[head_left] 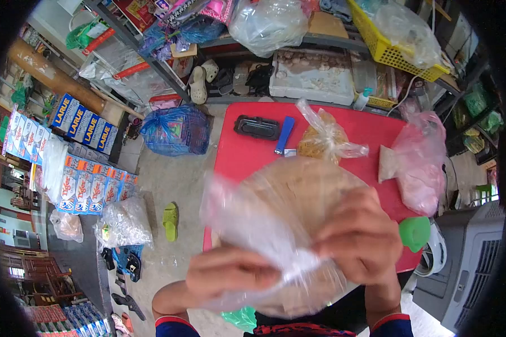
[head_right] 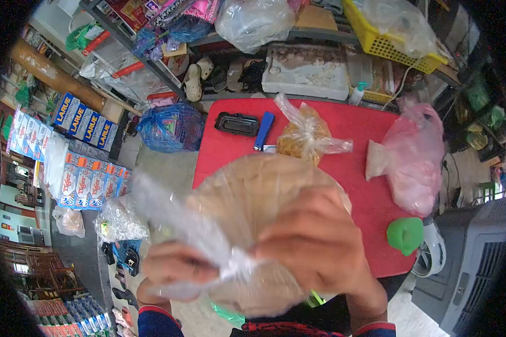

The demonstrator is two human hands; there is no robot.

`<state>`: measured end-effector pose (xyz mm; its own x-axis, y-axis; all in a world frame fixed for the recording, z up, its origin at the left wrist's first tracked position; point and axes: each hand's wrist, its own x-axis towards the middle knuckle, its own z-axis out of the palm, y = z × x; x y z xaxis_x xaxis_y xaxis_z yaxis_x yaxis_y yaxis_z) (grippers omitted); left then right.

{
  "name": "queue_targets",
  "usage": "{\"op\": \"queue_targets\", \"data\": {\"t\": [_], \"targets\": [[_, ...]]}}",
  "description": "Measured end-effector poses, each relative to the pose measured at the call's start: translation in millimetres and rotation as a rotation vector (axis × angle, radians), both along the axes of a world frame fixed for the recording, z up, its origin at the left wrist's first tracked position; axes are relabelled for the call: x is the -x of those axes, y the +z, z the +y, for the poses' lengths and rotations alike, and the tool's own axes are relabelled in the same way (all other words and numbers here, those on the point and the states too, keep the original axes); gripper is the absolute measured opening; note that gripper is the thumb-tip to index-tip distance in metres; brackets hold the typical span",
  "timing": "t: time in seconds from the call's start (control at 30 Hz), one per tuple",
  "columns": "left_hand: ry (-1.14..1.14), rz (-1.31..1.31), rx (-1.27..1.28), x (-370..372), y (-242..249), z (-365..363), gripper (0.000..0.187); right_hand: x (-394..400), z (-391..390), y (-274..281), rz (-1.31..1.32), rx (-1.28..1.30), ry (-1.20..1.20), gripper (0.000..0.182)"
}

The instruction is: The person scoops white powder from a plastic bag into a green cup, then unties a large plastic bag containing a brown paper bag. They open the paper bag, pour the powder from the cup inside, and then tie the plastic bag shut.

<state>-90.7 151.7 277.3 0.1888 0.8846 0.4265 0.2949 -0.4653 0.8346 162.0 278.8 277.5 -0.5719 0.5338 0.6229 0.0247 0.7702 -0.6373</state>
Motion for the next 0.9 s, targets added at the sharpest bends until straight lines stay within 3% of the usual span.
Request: {"op": "queue_targets", "data": {"t": [0.07, 0.13, 0.23, 0.9], "targets": [[-0.257, -0.139, 0.162, 18.0, -20.2, 3.3, 0.025, -2.3, -0.4, 0.5, -0.003, 0.020, 0.033, 0.020], [-0.338, -0.201, 0.162, 25.2, -34.5, 8.3, 0.025, -6.6, -0.1, 0.6, -0.004, 0.069, 0.074, 0.022], [-0.369, -0.261, 0.114, 30.3, -44.2, 16.1, 0.024, -18.4, 18.6, -7.8, -0.049, -0.097, 0.227, 0.003], [-0.442, -0.357, 0.041, 30.1, -46.6, 7.6, 0.019, -7.1, 10.5, -8.4, 0.032, -0.066, 0.182, 0.006]]}}
